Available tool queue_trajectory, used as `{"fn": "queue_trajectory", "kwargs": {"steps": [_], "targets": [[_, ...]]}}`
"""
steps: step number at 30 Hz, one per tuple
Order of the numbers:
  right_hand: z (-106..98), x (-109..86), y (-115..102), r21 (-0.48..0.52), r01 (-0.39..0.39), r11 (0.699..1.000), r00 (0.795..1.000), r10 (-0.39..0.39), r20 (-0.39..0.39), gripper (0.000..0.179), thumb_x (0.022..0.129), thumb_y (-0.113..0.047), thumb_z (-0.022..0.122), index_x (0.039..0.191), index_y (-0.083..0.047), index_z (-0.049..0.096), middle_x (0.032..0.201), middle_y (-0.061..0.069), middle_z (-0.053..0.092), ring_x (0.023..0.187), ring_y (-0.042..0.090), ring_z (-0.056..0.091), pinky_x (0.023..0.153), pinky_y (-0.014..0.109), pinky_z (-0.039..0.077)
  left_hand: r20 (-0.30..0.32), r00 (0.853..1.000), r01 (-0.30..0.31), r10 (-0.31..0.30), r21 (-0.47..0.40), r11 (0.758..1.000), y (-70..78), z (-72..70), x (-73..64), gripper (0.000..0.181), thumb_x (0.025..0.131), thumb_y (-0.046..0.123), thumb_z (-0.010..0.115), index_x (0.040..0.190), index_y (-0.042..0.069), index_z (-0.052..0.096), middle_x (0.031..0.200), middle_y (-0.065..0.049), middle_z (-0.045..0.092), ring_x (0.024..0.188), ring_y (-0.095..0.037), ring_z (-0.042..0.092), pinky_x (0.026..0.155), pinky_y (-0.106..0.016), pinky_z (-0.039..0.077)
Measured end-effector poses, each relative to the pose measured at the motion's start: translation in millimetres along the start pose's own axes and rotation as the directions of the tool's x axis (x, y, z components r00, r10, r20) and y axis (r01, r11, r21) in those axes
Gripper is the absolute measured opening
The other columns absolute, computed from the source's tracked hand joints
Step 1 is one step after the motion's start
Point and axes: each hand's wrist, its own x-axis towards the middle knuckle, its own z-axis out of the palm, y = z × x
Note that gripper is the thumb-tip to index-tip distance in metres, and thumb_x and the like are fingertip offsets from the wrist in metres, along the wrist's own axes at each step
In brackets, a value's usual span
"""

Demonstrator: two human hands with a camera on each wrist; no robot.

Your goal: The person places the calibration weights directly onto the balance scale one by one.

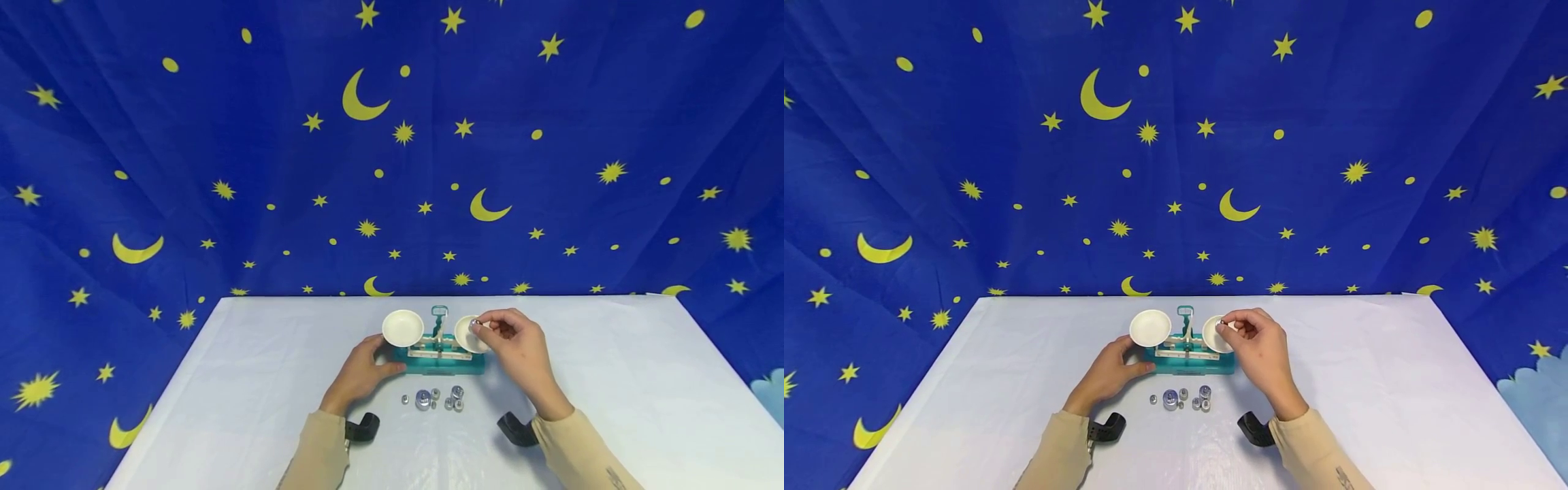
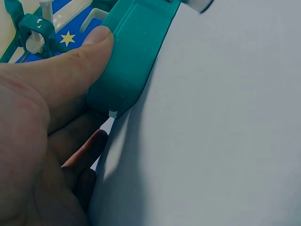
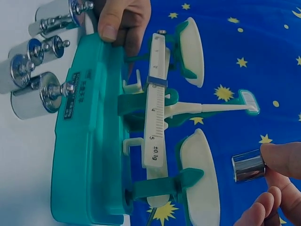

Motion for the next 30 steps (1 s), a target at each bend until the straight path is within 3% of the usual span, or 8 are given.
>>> {"fn": "queue_trajectory", "kwargs": {"steps": [30], "targets": [[10, 10.8, 12, -0.099, 0.009, 0.995, 0.999, -0.014, -0.053, 0.007, 0.084, -0.01, 0.08, 0.089, -0.006, 0.077, 0.079, 0.005, 0.055, 0.072, 0.018, 0.047, 0.062, 0.023, 0.037, 0.005, 1.0, -0.002, 0.002, -0.001, 1.0, 0.6, -0.8, -1.3, 0.068, 0.085, 0.03, 0.081, 0.142, 0.003, 0.055, 0.144, -0.017, 0.055, 0.139, -0.038, 0.043, 0.117, -0.057, 0.031]]}}
